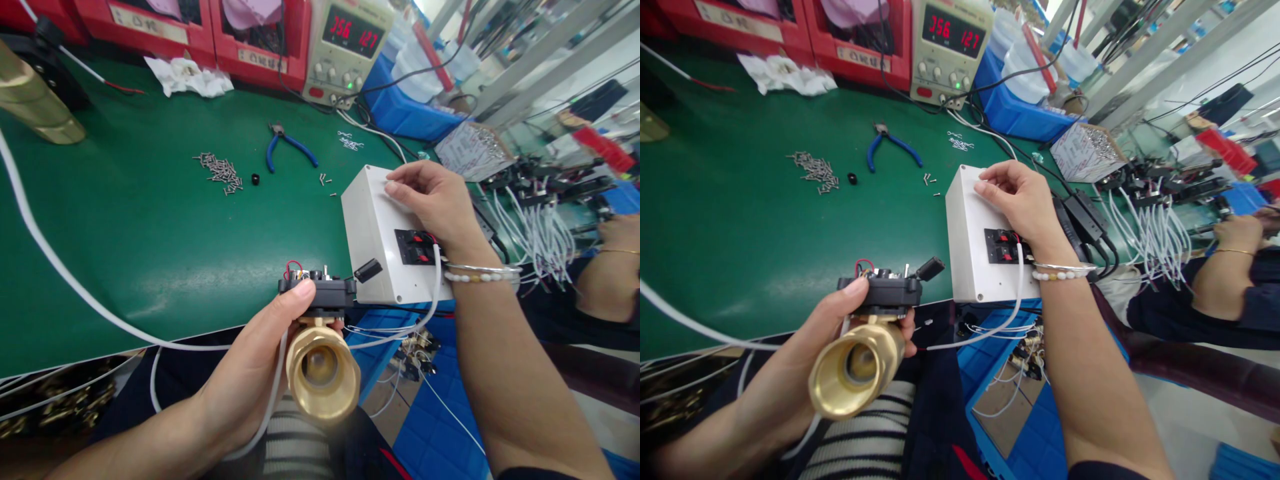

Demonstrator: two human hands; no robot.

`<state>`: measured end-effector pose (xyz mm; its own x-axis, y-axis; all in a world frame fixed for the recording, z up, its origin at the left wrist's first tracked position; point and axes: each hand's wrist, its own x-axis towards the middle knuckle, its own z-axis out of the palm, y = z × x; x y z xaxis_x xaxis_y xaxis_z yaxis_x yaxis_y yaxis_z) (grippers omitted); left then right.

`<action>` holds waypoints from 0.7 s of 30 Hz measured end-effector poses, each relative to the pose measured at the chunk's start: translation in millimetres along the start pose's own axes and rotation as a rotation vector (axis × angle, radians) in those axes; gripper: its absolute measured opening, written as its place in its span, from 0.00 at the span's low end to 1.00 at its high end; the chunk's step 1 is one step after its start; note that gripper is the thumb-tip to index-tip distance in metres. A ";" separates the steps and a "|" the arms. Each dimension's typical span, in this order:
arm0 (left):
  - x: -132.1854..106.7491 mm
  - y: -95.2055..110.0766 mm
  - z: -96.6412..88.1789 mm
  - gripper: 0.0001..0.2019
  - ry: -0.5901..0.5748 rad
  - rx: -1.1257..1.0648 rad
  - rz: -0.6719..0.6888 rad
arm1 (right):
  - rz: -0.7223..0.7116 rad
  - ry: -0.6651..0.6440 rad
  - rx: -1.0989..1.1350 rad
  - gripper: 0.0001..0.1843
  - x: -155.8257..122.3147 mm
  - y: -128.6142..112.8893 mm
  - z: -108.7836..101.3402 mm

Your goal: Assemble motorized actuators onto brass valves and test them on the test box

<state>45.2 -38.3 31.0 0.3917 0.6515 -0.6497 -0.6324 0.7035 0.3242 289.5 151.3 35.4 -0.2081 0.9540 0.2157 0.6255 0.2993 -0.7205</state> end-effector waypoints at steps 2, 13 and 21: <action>0.6 -0.2 -0.5 0.23 -0.003 0.001 0.007 | -0.001 -0.017 -0.023 0.21 1.0 -0.3 -0.3; -0.5 -0.7 -1.2 0.21 -0.030 0.087 0.077 | -0.024 0.047 -0.038 0.20 5.3 2.0 3.7; -4.9 3.2 4.2 0.21 0.019 0.124 0.044 | -0.036 0.075 -0.062 0.30 1.5 -3.8 3.8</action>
<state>44.1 -38.0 38.1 0.3518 0.6781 -0.6453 -0.5612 0.7045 0.4344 283.9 151.5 35.9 -0.1756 0.9403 0.2915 0.6647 0.3316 -0.6695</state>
